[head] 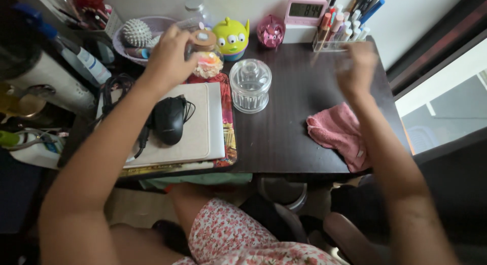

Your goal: Cleaning and organizing various items on a desk using a cloth.

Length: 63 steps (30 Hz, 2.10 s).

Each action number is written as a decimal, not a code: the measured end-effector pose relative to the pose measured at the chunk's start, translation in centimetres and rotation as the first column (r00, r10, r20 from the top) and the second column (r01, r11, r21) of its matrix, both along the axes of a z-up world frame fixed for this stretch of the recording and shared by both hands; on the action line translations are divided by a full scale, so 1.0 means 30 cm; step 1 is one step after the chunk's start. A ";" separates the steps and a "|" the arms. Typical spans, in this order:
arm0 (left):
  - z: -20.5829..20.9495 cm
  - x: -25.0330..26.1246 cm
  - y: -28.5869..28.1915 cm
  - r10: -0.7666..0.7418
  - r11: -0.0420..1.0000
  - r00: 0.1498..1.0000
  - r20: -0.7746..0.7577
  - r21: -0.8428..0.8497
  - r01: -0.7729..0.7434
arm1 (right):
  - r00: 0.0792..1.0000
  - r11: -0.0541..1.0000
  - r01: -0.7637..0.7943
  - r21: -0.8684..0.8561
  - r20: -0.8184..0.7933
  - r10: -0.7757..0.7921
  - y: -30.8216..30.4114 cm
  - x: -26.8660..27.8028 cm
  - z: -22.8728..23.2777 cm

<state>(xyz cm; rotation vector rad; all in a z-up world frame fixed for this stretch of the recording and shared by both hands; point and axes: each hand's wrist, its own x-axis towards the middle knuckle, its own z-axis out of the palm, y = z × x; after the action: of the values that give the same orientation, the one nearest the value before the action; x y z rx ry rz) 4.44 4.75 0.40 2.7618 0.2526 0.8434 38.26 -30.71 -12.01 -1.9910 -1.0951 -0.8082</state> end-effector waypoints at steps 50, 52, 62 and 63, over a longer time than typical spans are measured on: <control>-0.166 0.836 -0.087 -0.117 0.979 0.972 0.202 -0.143 0.148 | 0.891 0.995 -0.095 0.010 -0.446 0.090 0.217 -0.162 0.010; -0.204 0.878 -0.053 -0.106 0.984 0.979 0.175 -0.121 0.128 | 0.895 0.994 -0.107 0.020 -0.433 0.105 0.232 -0.153 0.003; -0.213 0.890 -0.085 -0.020 0.993 0.996 -0.085 -0.115 0.010 | 0.930 0.996 -0.086 0.031 -0.357 0.091 0.275 -0.121 -0.024; -0.212 0.894 -0.087 -0.007 0.993 0.994 -0.109 -0.115 -0.006 | 0.932 0.996 -0.080 0.039 -0.351 0.089 0.279 -0.117 -0.029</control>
<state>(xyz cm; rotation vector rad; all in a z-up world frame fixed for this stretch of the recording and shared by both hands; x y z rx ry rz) 31.26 2.15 -5.96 2.7026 0.3106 0.6563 34.76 -22.33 -12.89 -1.9578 -0.9455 -0.3935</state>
